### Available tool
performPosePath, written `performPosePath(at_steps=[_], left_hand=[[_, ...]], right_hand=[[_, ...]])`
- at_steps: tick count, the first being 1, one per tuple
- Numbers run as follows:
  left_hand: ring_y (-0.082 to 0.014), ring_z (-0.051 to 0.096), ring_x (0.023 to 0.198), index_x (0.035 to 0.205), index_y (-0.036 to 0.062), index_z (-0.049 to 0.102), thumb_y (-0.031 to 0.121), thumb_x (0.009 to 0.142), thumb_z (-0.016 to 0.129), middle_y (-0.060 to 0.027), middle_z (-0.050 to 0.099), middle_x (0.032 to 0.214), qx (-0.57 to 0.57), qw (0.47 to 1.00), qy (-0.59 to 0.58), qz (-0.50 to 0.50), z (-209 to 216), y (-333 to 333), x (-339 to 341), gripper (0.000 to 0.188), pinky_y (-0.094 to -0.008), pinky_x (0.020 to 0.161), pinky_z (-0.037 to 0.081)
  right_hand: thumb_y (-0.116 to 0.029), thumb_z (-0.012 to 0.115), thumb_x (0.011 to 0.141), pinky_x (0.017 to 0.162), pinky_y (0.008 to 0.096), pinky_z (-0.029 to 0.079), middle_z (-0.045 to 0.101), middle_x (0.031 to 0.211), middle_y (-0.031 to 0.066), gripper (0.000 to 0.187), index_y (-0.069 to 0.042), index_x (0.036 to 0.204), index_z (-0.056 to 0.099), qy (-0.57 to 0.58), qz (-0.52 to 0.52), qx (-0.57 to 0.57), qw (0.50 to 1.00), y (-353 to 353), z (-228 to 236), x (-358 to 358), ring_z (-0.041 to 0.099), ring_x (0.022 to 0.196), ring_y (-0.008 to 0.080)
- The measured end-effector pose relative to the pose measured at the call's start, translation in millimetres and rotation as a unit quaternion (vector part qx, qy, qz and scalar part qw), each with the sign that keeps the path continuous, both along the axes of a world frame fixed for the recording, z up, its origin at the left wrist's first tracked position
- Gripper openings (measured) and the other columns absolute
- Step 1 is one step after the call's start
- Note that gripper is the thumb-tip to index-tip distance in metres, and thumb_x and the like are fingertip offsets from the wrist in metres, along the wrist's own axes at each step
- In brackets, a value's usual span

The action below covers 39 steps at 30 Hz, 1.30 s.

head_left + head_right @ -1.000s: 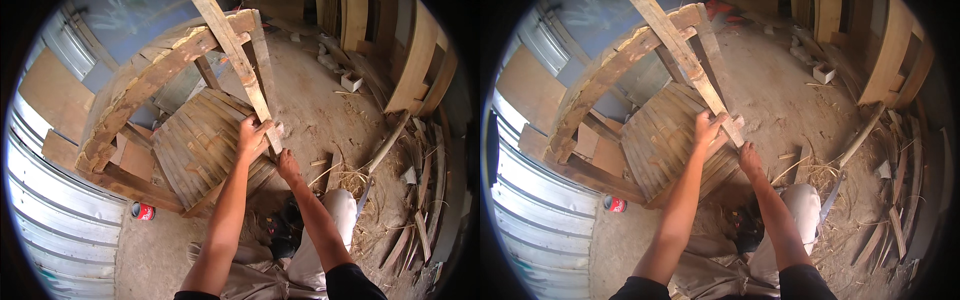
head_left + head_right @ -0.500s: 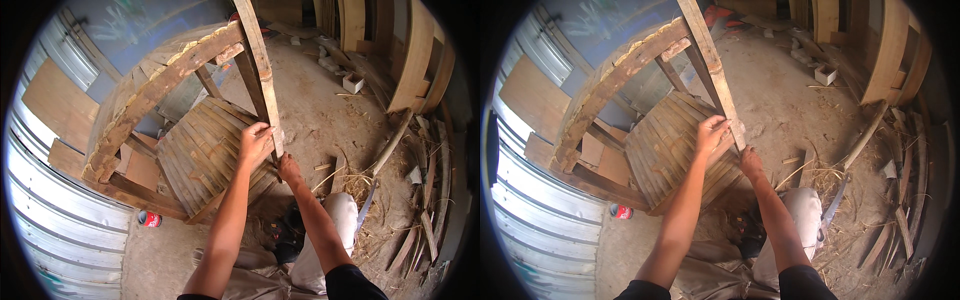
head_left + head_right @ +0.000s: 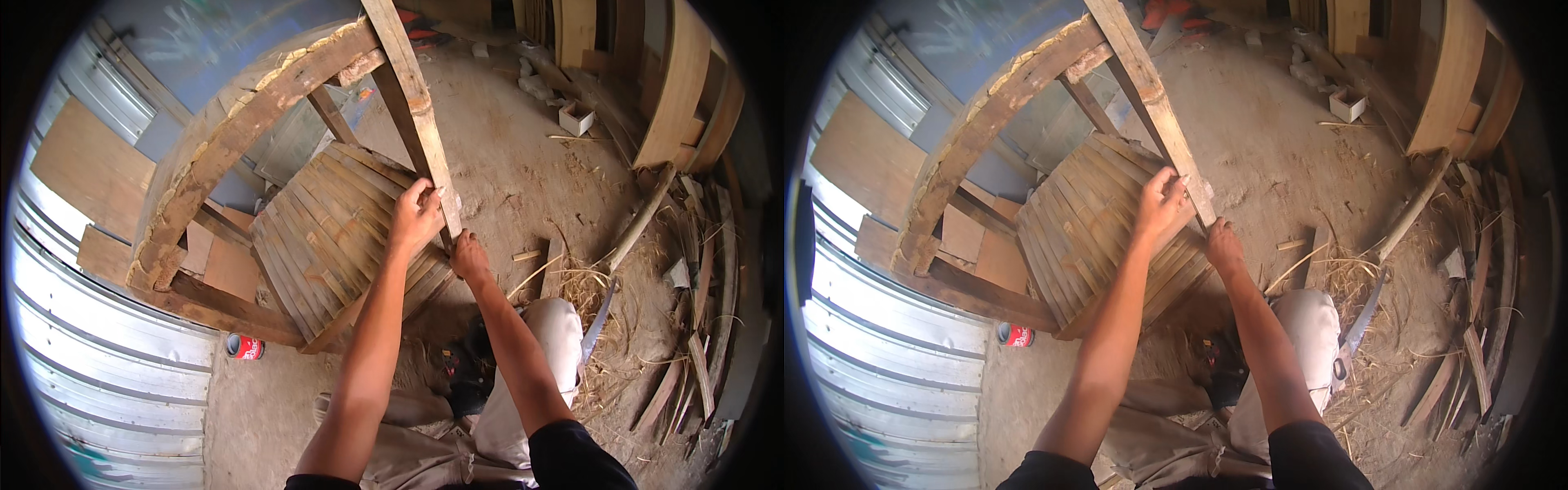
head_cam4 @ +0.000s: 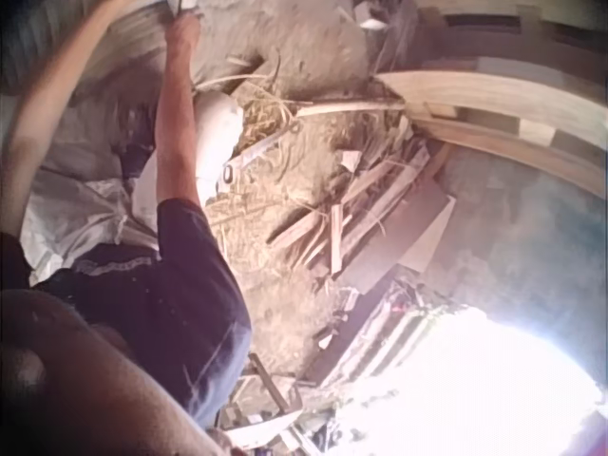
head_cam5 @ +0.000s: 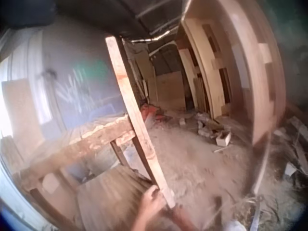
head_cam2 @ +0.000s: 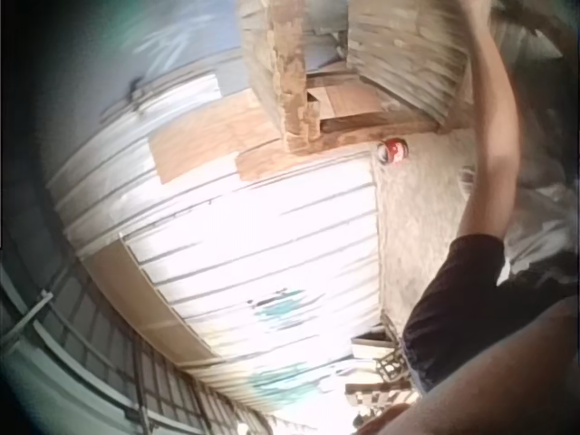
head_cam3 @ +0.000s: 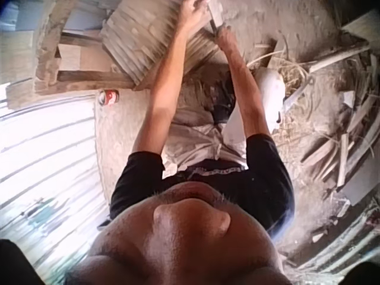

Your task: The person assembles a wooden chair by hammering nails into the frame and attaching wooden slats. They use a hammer and a metal bar to secure the pieces and adjust the chair's position.

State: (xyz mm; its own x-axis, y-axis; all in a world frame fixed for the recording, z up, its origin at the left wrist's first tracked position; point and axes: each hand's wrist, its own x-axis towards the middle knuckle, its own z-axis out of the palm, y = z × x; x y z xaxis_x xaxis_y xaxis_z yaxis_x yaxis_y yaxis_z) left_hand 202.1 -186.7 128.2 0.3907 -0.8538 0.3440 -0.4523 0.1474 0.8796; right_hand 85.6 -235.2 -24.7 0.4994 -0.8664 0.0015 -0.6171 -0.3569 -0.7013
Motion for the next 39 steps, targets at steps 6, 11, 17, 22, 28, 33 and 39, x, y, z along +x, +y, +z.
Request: performPosePath(at_steps=[6, 11, 17, 22, 28, 33, 39], left_hand=[[-0.0076, 0.052, 0.060, 0.097, 0.0016, 0.056, 0.016, 0.097, 0.061, -0.0017, 0.055, 0.068, 0.006, 1.000, 0.003, -0.001, -0.5, 2.1, -1.2, 0.015, -0.0271, 0.056, 0.044], [-0.0079, 0.052, 0.061, 0.096, 0.0020, 0.056, 0.016, 0.098, 0.059, -0.0021, 0.056, 0.069, 0.006, 1.000, 0.026, 0.007, 3.2, 4.5, -7.8, 0.014, -0.0277, 0.057, 0.045], [-0.0083, 0.053, 0.059, 0.098, 0.0009, 0.058, 0.017, 0.098, 0.059, -0.0029, 0.055, 0.070, 0.036, 0.999, 0.021, 0.012, 9.2, 7.6, -8.0, 0.016, -0.0273, 0.056, 0.045], [-0.0049, 0.050, 0.054, 0.095, 0.0018, 0.060, 0.016, 0.098, 0.060, 0.0015, 0.053, 0.062, 0.022, 0.997, 0.071, 0.002, 9.7, 6.9, -9.3, 0.014, -0.0234, 0.049, 0.041], [-0.0046, 0.050, 0.054, 0.092, 0.0021, 0.061, 0.017, 0.097, 0.063, 0.0018, 0.054, 0.062, 0.025, 0.991, 0.126, -0.020, 12.6, 8.0, -8.9, 0.016, -0.0223, 0.049, 0.041], [-0.0043, 0.051, 0.057, 0.091, -0.0003, 0.060, 0.013, 0.098, 0.061, 0.0015, 0.054, 0.067, 0.036, 0.990, 0.136, -0.017, 13.6, 7.4, -8.0, 0.015, -0.0230, 0.048, 0.043], [-0.0069, 0.058, 0.057, 0.097, 0.0034, 0.064, 0.017, 0.094, 0.068, -0.0003, 0.060, 0.066, 0.014, 0.986, 0.164, -0.029, 8.2, 7.8, -3.5, 0.015, -0.0233, 0.048, 0.044]], right_hand=[[-0.024, 0.066, 0.088, 0.085, 0.0531, 0.051, 0.059, 0.111, 0.0280, 0.042, -0.003, 0.116, 0.044, 0.008, -0.002, -0.014, 1.000, 4.4, 12.3, -8.2, 0.061, 0.102, 0.0465], [-0.024, 0.065, 0.088, 0.084, 0.0534, 0.051, 0.060, 0.109, 0.0294, 0.042, -0.002, 0.117, 0.044, -0.011, -0.002, 0.004, 1.000, 3.3, 11.5, -8.1, 0.062, 0.098, 0.0473], [-0.016, 0.057, 0.091, 0.079, 0.0531, 0.054, 0.058, 0.108, 0.0346, 0.036, 0.002, 0.117, 0.042, -0.013, 0.033, -0.042, 0.998, 0.8, 5.1, -8.0, 0.064, 0.092, 0.0501], [-0.019, 0.058, 0.091, 0.080, 0.0527, 0.053, 0.058, 0.109, 0.0321, 0.036, -0.002, 0.118, 0.043, 0.012, 0.016, -0.024, 1.000, 2.0, 7.7, -9.6, 0.064, 0.094, 0.0483], [-0.020, 0.059, 0.091, 0.081, 0.0528, 0.053, 0.057, 0.109, 0.0312, 0.037, -0.003, 0.120, 0.043, 0.008, 0.009, -0.009, 1.000, 3.7, 10.1, -9.4, 0.064, 0.097, 0.0477], [-0.022, 0.059, 0.091, 0.080, 0.0539, 0.053, 0.057, 0.109, 0.0314, 0.039, -0.002, 0.120, 0.044, -0.013, 0.012, -0.023, 1.000, -0.8, 3.2, -6.7, 0.064, 0.095, 0.0486], [-0.025, 0.071, 0.083, 0.083, 0.0547, 0.050, 0.060, 0.101, 0.0338, 0.053, 0.000, 0.120, 0.042, -0.091, -0.004, -0.041, 0.995, 3.3, -17.2, -10.7, 0.058, 0.098, 0.0523]])
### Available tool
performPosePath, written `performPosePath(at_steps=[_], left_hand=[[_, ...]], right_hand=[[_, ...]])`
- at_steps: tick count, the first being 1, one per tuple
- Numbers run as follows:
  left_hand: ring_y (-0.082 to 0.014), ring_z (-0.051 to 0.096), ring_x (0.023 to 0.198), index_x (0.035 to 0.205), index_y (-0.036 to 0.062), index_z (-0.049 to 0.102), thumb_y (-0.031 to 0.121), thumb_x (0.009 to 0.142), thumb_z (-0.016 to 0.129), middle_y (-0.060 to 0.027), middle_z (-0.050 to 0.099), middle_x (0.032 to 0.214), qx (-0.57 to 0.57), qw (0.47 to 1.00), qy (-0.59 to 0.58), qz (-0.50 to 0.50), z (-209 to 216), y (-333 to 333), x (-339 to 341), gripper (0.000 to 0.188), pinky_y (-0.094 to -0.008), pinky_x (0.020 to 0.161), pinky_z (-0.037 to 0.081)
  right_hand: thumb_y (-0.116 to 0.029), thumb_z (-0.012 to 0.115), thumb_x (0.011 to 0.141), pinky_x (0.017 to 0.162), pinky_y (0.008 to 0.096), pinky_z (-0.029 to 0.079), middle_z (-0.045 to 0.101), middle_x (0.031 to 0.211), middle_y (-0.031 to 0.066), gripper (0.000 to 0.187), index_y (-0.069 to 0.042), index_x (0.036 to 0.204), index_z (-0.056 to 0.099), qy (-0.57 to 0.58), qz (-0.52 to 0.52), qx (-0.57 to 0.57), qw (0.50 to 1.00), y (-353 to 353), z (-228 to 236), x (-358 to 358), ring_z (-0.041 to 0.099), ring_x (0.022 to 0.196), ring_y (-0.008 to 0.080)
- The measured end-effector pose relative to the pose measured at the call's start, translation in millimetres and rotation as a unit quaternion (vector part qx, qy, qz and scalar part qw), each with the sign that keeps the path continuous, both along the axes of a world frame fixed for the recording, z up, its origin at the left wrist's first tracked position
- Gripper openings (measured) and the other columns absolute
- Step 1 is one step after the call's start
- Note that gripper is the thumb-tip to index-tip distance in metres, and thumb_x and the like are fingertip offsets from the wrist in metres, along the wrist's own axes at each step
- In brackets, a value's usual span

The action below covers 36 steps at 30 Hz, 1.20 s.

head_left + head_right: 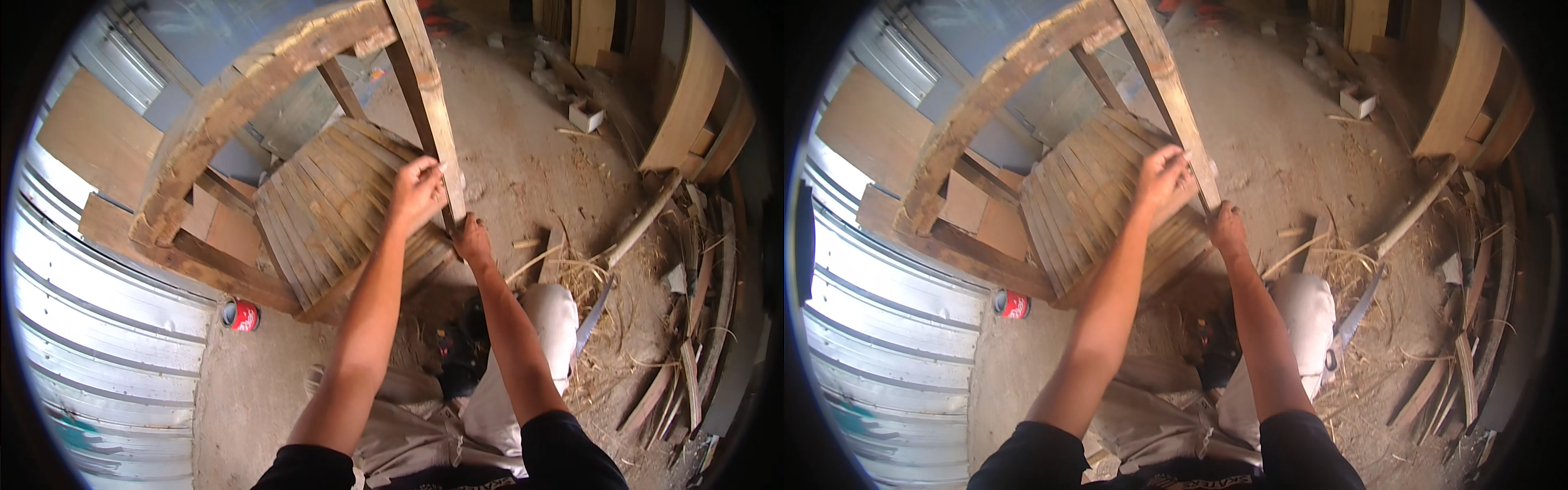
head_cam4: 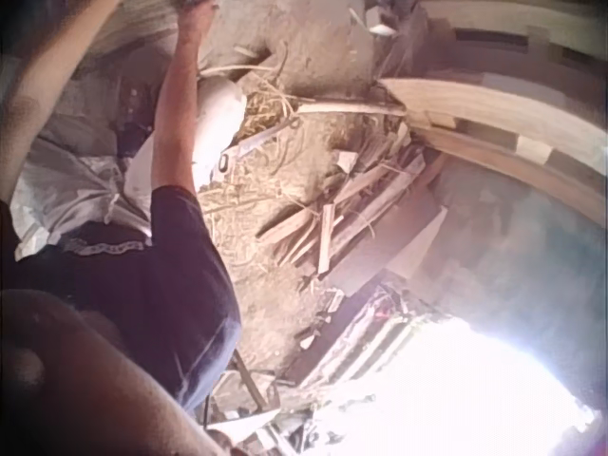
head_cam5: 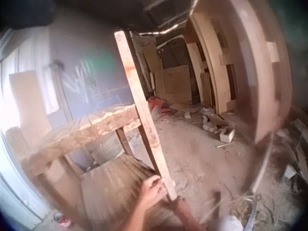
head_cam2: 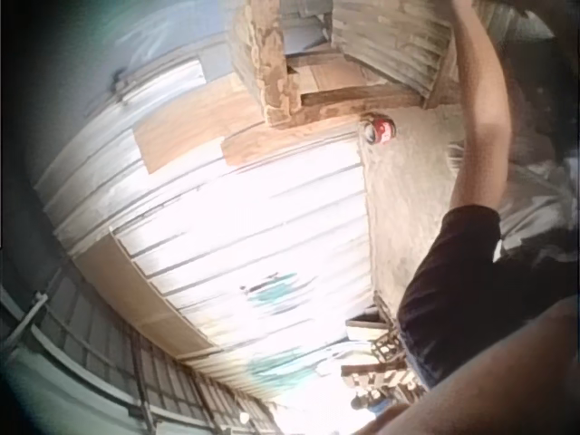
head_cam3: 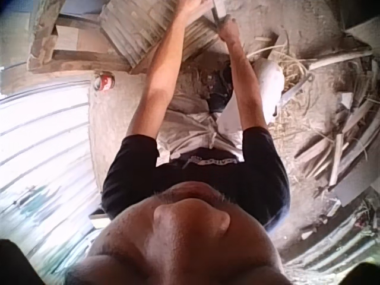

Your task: The person assembles a wooden chair by hammering nails into the frame and attaching wooden slats. They use a hammer and a metal bar to secure the pieces and adjust the chair's position.

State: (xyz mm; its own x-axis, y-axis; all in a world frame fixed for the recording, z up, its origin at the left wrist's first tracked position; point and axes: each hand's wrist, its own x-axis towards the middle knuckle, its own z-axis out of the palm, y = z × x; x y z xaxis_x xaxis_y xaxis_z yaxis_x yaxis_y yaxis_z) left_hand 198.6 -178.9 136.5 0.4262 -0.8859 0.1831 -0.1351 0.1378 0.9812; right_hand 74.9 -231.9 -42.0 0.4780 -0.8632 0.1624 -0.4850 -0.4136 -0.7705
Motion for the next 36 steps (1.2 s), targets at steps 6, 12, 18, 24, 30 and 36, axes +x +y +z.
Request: performPosePath(at_steps=[6, 12, 18, 24, 30, 36], left_hand=[[-0.0076, 0.054, 0.050, 0.100, 0.0001, 0.065, 0.021, 0.094, 0.068, -0.0029, 0.060, 0.061, 0.003, 1.000, -0.010, 0.025, 4.5, 2.9, 1.0, 0.022, -0.0235, 0.046, 0.044], [-0.0092, 0.054, 0.051, 0.099, 0.0008, 0.063, 0.023, 0.098, 0.063, -0.0042, 0.060, 0.062, -0.020, 0.998, 0.015, 0.061, 11.2, 27.6, -8.5, 0.022, -0.0238, 0.048, 0.045], [-0.0054, 0.051, 0.061, 0.096, 0.0015, 0.063, 0.027, 0.098, 0.062, 0.0014, 0.056, 0.067, -0.059, 0.994, -0.024, 0.091, 4.3, 68.8, -21.9, 0.025, -0.0232, 0.057, 0.042], [-0.0031, 0.053, 0.071, 0.095, 0.0020, 0.067, 0.021, 0.090, 0.073, 0.0023, 0.064, 0.078, -0.076, 0.961, -0.182, 0.193, -0.6, 118.3, -32.2, 0.020, -0.0214, 0.065, 0.044], [-0.0047, 0.043, 0.064, 0.088, 0.0000, 0.068, 0.021, 0.086, 0.077, 0.0011, 0.054, 0.067, -0.083, 0.960, -0.161, 0.216, 10.9, 200.7, -46.8, 0.022, -0.0250, 0.056, 0.038], [-0.0157, 0.041, 0.057, 0.085, -0.0019, 0.065, 0.017, 0.090, 0.071, -0.0108, 0.048, 0.066, -0.080, 0.942, -0.261, 0.197, -8.7, 282.2, -43.4, 0.021, -0.0315, 0.053, 0.037]], right_hand=[[-0.020, 0.067, 0.086, 0.084, 0.0541, 0.050, 0.061, 0.099, 0.0344, 0.037, 0.004, 0.110, 0.051, -0.001, 0.024, 0.018, 1.000, 7.2, -4.0, -8.3, 0.059, 0.098, 0.0511], [-0.021, 0.062, 0.090, 0.079, 0.0533, 0.053, 0.063, 0.097, 0.0336, 0.034, 0.007, 0.107, 0.054, -0.026, 0.138, -0.028, 0.990, 11.2, 3.6, -3.0, 0.063, 0.089, 0.0504], [-0.024, 0.057, 0.093, 0.086, 0.0555, 0.048, 0.062, 0.105, 0.0310, 0.033, 0.003, 0.111, 0.053, 0.007, 0.185, -0.033, 0.982, 25.1, 6.9, -2.2, 0.060, 0.098, 0.0494], [-0.028, 0.058, 0.094, 0.087, 0.0547, 0.048, 0.062, 0.110, 0.0275, 0.033, -0.001, 0.110, 0.055, 0.042, 0.275, -0.053, 0.959, 57.5, 21.0, -8.5, 0.060, 0.102, 0.0466], [-0.027, 0.062, 0.090, 0.091, 0.0518, 0.047, 0.066, 0.108, 0.0253, 0.034, 0.000, 0.112, 0.059, 0.115, 0.393, -0.069, 0.910, 110.9, 81.1, -3.0, 0.061, 0.105, 0.0434], [-0.021, 0.069, 0.091, 0.089, 0.0393, 0.052, 0.070, 0.105, 0.0177, 0.038, 0.001, 0.121, 0.059, -0.016, 0.461, 0.126, 0.878, 164.5, 177.1, -30.7, 0.067, 0.104, 0.0272]])
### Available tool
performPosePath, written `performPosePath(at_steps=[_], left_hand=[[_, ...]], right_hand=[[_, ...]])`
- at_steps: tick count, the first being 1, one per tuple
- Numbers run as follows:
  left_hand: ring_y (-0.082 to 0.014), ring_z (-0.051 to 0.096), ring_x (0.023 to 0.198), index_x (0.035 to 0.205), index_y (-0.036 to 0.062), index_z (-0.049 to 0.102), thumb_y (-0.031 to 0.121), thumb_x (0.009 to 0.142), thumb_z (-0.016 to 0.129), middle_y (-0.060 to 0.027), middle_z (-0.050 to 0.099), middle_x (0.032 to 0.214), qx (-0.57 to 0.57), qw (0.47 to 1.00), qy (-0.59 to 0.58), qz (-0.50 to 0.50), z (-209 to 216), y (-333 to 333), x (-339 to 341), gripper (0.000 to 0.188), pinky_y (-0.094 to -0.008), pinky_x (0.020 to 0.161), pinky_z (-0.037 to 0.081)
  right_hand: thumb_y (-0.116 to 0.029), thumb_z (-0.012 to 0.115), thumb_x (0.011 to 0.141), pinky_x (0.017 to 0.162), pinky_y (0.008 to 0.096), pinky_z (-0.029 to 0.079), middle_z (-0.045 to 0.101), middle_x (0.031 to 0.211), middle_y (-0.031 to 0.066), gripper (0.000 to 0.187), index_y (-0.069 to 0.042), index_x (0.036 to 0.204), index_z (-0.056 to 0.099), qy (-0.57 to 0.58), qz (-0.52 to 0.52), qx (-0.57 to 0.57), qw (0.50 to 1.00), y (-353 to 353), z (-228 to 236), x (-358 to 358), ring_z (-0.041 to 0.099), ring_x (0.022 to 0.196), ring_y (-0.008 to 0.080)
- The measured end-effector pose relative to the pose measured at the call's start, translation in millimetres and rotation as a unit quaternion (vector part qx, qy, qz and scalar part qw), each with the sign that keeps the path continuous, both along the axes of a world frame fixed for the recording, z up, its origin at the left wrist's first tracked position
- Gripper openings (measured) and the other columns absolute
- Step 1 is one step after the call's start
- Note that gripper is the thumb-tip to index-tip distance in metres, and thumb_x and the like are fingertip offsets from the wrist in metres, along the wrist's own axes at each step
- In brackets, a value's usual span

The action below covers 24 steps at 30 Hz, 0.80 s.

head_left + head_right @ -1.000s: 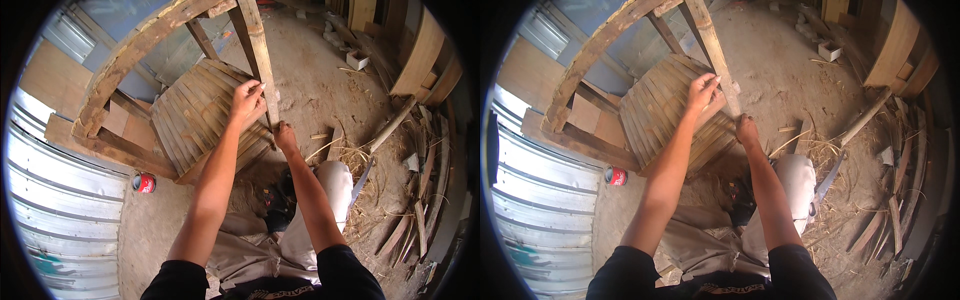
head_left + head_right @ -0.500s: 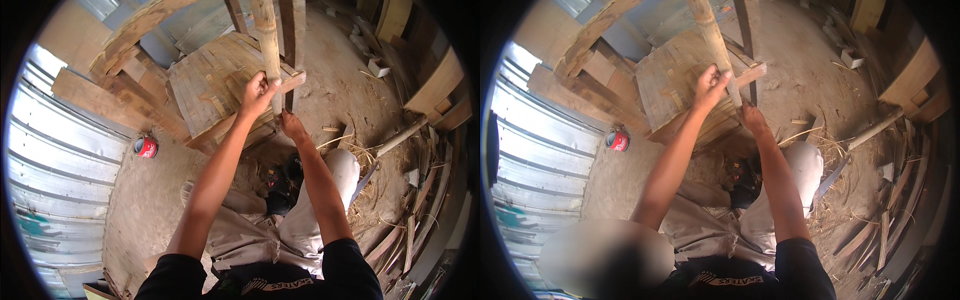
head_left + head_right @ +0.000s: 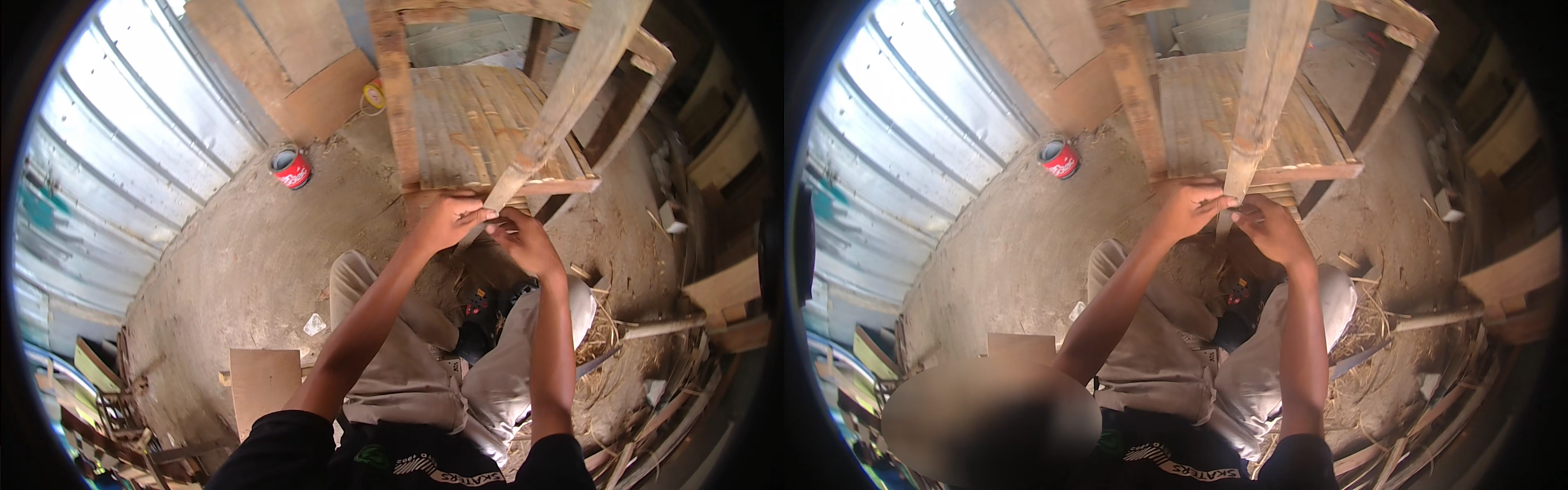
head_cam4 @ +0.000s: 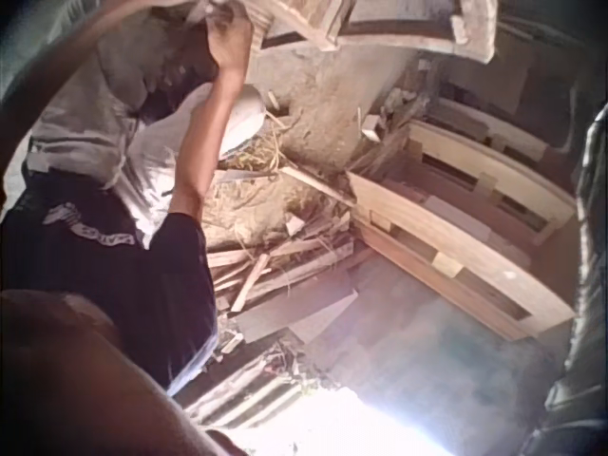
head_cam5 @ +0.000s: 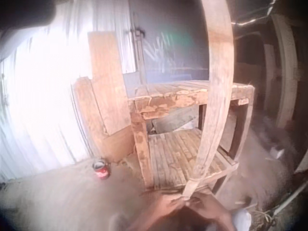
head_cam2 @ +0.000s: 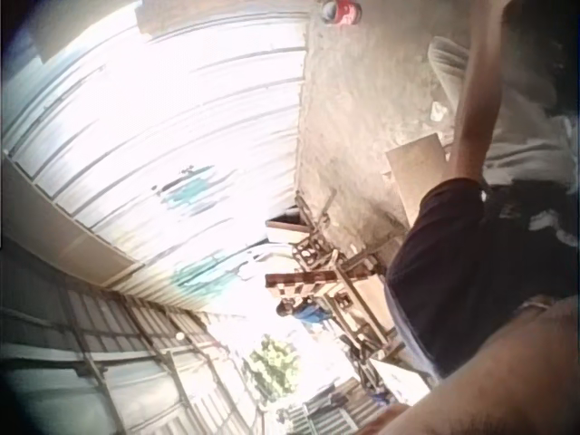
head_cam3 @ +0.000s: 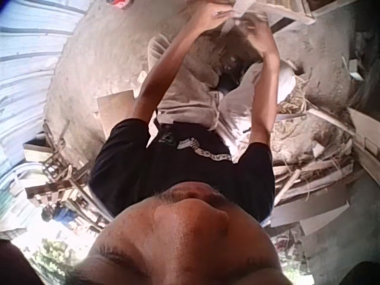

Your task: The person assembles a wooden chair by hammering nails into the frame and attaching wooden slats. They use a hammer and a metal bar to secure the pieces and adjust the chair's position.

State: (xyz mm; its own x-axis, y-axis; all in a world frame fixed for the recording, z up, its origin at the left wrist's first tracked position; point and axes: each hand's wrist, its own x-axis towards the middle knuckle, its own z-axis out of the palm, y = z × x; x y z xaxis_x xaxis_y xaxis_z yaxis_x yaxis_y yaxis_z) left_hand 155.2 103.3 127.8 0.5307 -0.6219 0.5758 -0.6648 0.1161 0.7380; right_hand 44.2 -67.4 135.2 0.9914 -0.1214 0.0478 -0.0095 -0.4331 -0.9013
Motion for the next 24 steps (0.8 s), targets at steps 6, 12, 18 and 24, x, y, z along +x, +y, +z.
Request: performPosePath(at_steps=[6, 12, 18, 24], left_hand=[[-0.0327, 0.065, 0.081, 0.099, 0.0024, 0.069, 0.009, 0.089, 0.067, -0.0154, 0.067, 0.091, -0.016, 1.000, -0.007, 0.014, -21.5, 27.5, -4.6, 0.013, -0.0377, 0.069, 0.050], [-0.0361, 0.066, 0.085, 0.103, 0.0060, 0.071, 0.007, 0.087, 0.063, -0.0152, 0.069, 0.098, 0.117, 0.989, -0.090, 0.034, -8.3, 49.6, 2.9, 0.018, -0.0392, 0.071, 0.053], [-0.0242, 0.069, 0.075, 0.106, 0.0065, 0.070, 0.016, 0.090, 0.069, -0.0113, 0.071, 0.093, 0.119, 0.991, -0.007, 0.062, 11.5, 71.0, 8.5, 0.019, -0.0317, 0.067, 0.054], [-0.0130, 0.066, 0.069, 0.101, 0.0025, 0.070, 0.015, 0.088, 0.073, -0.0057, 0.072, 0.081, -0.018, 0.997, 0.011, 0.071, -13.2, 55.2, 1.5, 0.018, -0.0261, 0.064, 0.052]], right_hand=[[-0.016, 0.071, 0.091, 0.084, 0.0373, 0.053, 0.070, 0.101, 0.0168, 0.035, 0.003, 0.117, 0.057, -0.240, -0.109, -0.045, 0.964, 63.8, 37.9, 5.2, 0.069, 0.093, 0.0261], [-0.015, 0.068, 0.093, 0.081, 0.0347, 0.054, 0.071, 0.097, 0.0164, 0.033, 0.005, 0.117, 0.056, -0.206, -0.150, -0.125, 0.959, 82.4, 43.8, 10.5, 0.071, 0.090, 0.0232], [-0.013, 0.066, 0.095, 0.078, 0.0309, 0.054, 0.070, 0.097, 0.0152, 0.034, 0.006, 0.119, 0.054, -0.204, -0.127, -0.127, 0.962, 74.3, 42.6, 15.7, 0.068, 0.086, 0.0174], [-0.014, 0.066, 0.095, 0.072, 0.0303, 0.052, 0.068, 0.094, 0.0134, 0.033, 0.004, 0.119, 0.055, -0.218, -0.115, -0.097, 0.964, 76.5, 48.0, 24.5, 0.065, 0.080, 0.0153]])
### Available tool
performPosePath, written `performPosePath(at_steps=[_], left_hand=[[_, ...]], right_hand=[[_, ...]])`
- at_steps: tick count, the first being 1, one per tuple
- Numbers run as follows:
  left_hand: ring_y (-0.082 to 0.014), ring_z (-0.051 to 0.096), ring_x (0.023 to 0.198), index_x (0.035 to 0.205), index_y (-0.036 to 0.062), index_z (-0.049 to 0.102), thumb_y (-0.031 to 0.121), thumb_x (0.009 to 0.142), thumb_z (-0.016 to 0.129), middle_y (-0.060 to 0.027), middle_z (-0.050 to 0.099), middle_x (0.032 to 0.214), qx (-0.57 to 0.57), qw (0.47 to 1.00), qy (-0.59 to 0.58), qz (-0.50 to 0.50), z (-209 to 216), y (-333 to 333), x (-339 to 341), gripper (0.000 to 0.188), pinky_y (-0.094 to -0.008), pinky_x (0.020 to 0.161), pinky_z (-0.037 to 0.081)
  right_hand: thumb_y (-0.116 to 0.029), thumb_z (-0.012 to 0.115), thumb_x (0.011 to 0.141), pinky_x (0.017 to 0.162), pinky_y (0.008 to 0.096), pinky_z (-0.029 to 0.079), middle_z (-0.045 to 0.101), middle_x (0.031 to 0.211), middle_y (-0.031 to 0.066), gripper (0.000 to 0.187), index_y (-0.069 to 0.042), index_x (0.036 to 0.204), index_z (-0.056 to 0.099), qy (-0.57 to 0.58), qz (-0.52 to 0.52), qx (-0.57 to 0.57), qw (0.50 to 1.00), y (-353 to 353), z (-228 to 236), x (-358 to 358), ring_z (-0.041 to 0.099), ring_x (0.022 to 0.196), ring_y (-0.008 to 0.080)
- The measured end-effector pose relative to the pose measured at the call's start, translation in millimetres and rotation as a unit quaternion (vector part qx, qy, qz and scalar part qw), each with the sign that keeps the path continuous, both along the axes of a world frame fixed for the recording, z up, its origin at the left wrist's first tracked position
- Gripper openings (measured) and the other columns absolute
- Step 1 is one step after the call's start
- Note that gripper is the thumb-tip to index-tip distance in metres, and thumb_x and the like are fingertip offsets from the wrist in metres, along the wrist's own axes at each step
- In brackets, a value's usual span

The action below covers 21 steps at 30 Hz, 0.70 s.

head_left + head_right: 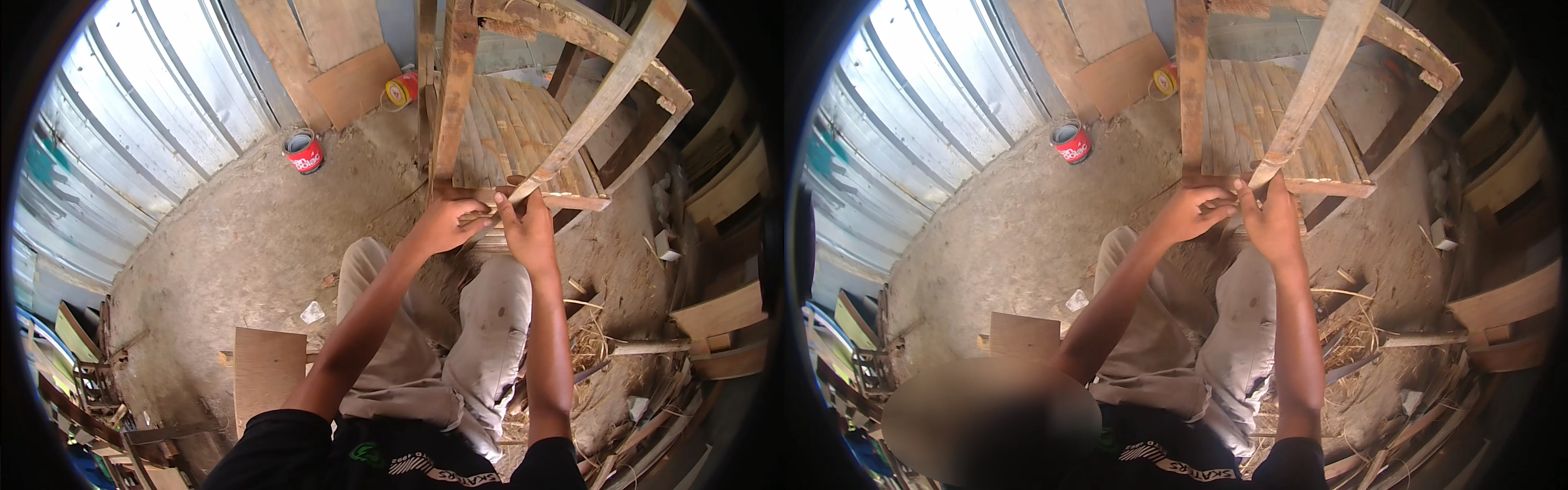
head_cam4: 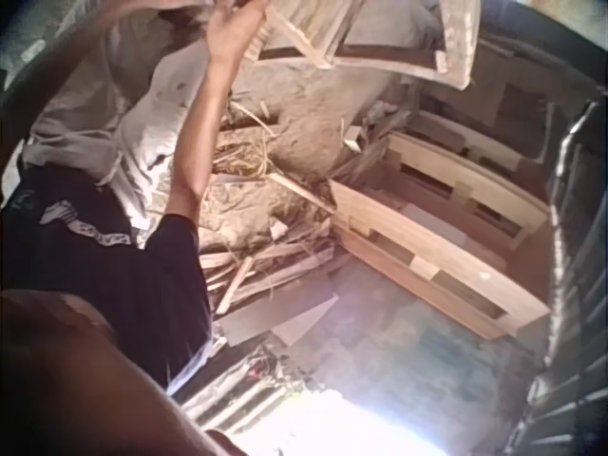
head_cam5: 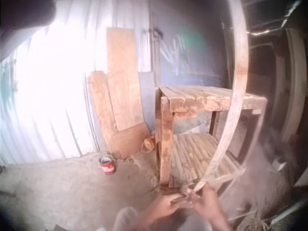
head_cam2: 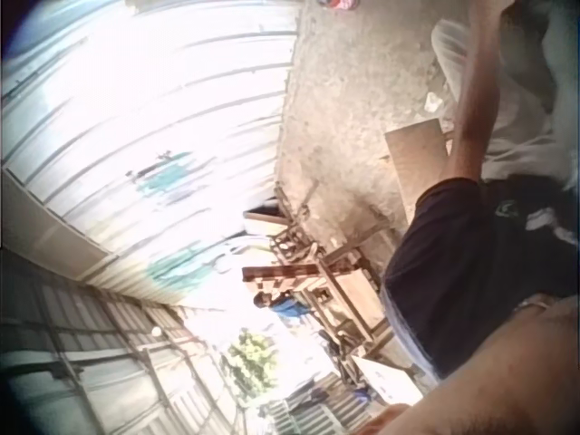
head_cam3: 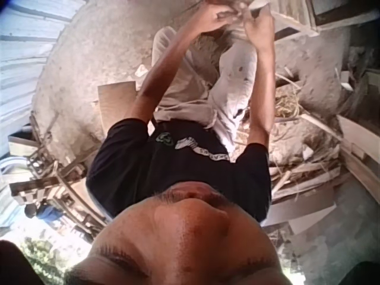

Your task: The person assembles a wooden chair by hammering nails into the frame and attaching wooden slats. They use a hammer and a metal bar to secure the pieces and adjust the chair's position.

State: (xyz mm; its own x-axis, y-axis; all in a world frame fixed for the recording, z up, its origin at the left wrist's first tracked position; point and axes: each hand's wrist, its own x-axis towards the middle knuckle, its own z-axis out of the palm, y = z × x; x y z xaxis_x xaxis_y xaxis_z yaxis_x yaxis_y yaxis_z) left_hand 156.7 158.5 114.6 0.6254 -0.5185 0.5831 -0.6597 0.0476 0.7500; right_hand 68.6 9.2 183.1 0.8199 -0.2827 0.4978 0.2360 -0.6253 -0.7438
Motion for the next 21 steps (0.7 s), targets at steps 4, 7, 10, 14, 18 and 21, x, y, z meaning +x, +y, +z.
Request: performPosePath(at_steps=[4, 7, 10, 14, 18, 21], left_hand=[[-0.0102, 0.065, 0.071, 0.097, -0.0006, 0.070, 0.019, 0.094, 0.067, -0.0073, 0.072, 0.082, -0.143, 0.957, 0.232, 0.096, -39.0, 9.1, 5.1, 0.020, -0.0244, 0.064, 0.051], [-0.0120, 0.066, 0.075, 0.100, -0.0013, 0.068, 0.023, 0.096, 0.064, -0.0081, 0.071, 0.083, -0.125, 0.928, 0.319, 0.148, -69.5, 24.7, 15.7, 0.025, -0.0263, 0.066, 0.053], [-0.0163, 0.068, 0.085, 0.109, -0.0010, 0.065, 0.025, 0.098, 0.061, -0.0110, 0.071, 0.096, -0.089, 0.859, 0.488, 0.129, -105.6, 33.4, 13.6, 0.028, -0.0306, 0.074, 0.055], [-0.0228, 0.066, 0.102, 0.123, -0.0038, 0.056, 0.027, 0.099, 0.056, -0.0147, 0.066, 0.115, -0.079, 0.770, 0.623, 0.116, -160.7, 50.8, -9.4, 0.039, -0.0361, 0.086, 0.054], [-0.0257, 0.064, 0.109, 0.127, -0.0046, 0.054, 0.030, 0.100, 0.053, -0.0159, 0.064, 0.119, -0.027, 0.796, 0.591, 0.128, -201.3, 58.4, -25.4, 0.044, -0.0382, 0.094, 0.052], [-0.0273, 0.061, 0.113, 0.131, -0.0059, 0.050, 0.038, 0.102, 0.049, -0.0174, 0.061, 0.124, -0.066, 0.783, 0.612, 0.089, -214.9, 56.6, -21.7, 0.052, -0.0393, 0.098, 0.050]], right_hand=[[-0.016, 0.066, 0.093, 0.073, 0.0406, 0.052, 0.069, 0.089, 0.0206, 0.029, 0.003, 0.110, 0.054, -0.015, 0.002, 0.016, 1.000, 1.7, 24.5, 7.0, 0.070, 0.083, 0.0353], [-0.016, 0.067, 0.092, 0.071, 0.0405, 0.052, 0.069, 0.086, 0.0208, 0.028, 0.003, 0.108, 0.054, 0.001, -0.004, 0.024, 1.000, 5.0, 42.4, 17.5, 0.069, 0.078, 0.0372], [-0.017, 0.067, 0.091, 0.070, 0.0411, 0.051, 0.068, 0.083, 0.0220, 0.030, 0.003, 0.108, 0.054, -0.002, 0.007, 0.011, 1.000, 13.8, 48.2, 30.5, 0.068, 0.075, 0.0381], [-0.018, 0.067, 0.091, 0.072, 0.0435, 0.051, 0.067, 0.086, 0.0270, 0.032, 0.004, 0.109, 0.054, 0.036, 0.003, -0.003, 0.999, 28.5, 43.3, 42.6, 0.068, 0.081, 0.0419], [-0.018, 0.068, 0.090, 0.073, 0.0465, 0.050, 0.067, 0.088, 0.0291, 0.033, 0.006, 0.108, 0.054, 0.004, 0.012, -0.008, 1.000, 37.7, 42.3, 46.0, 0.065, 0.084, 0.0476], [-0.019, 0.069, 0.089, 0.072, 0.0463, 0.050, 0.067, 0.086, 0.0283, 0.034, 0.006, 0.107, 0.055, 0.029, -0.014, -0.007, 0.999, 40.9, 46.9, 45.8, 0.065, 0.081, 0.0470]])
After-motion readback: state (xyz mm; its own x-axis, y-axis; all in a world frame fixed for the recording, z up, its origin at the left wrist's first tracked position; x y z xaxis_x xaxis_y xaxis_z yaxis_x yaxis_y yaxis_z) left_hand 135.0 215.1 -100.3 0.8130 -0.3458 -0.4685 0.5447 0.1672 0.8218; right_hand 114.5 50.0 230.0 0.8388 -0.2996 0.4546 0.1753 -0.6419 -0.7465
